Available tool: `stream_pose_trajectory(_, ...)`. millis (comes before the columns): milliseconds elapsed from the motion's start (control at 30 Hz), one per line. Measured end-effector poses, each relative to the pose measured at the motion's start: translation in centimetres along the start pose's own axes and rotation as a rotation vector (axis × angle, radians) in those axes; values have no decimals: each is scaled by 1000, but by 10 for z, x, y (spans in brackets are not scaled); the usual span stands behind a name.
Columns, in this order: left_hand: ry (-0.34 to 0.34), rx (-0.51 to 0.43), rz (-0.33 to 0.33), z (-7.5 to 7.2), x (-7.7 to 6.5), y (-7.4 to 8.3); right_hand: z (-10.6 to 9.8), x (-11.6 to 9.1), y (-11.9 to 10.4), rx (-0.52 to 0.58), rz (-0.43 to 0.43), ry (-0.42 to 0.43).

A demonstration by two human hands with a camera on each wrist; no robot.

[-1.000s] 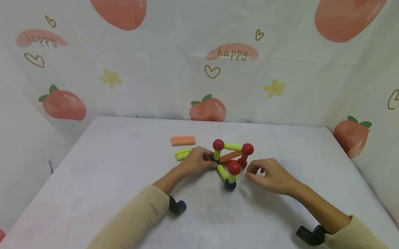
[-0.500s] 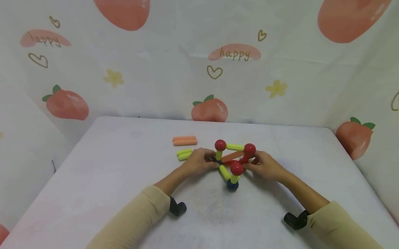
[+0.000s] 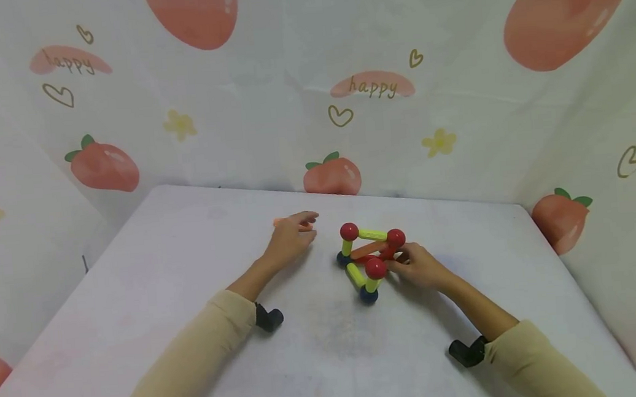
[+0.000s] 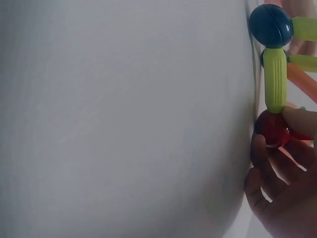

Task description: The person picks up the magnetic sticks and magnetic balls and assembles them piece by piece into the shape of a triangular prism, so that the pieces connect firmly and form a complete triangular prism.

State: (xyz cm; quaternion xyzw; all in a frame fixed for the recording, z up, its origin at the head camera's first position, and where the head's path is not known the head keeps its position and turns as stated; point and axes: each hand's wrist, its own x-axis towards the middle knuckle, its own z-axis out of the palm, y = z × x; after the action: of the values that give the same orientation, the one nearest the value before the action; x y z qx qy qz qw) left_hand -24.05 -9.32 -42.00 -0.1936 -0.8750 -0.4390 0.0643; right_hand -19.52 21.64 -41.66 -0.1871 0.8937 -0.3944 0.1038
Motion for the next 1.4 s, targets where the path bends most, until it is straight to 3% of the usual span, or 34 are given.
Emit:
stream_pose_trajectory(100, 51, -31, -86, -13, 5, -13, 1, 0, 0, -3, 16, 0)
stream_pose_trajectory(233, 22, -41, -188, -26, 6, -26, 1, 0, -1, -2, 24, -1)
stream_pose_trajectory(467, -91, 88, -203, -35, 9, -36, 0, 0, -1, -1, 0, 5)
stream_pose_trajectory(567, -84, 97, -202, -37, 9, -34, 1, 1, -1, 3, -6, 3)
stream_pose_trajectory(667, 1, 35, -246, -38, 10, -29, 1, 1, 0, 1, -4, -2)
stream_pose_trajectory(767, 74, -117, -341, -36, 11, -19, 0, 2, -1, -4, 8, -2)
stream_pose_trajectory(833, 72, -231, -406, -34, 10, -10, 0, 2, -1, -10, 16, -2)
stream_pose_trajectory(933, 11, -366, -449, -27, 5, 1, -1, 2, -1, -13, 25, -3)
stream_pose_trajectory(1067, -91, -461, -401, -14, -7, 10, -1, 2, -2, -13, 18, -7)
stream_pose_trajectory(1400, -326, -505, -327, 14, -25, 31, -1, 1, -2, -14, 35, -1)
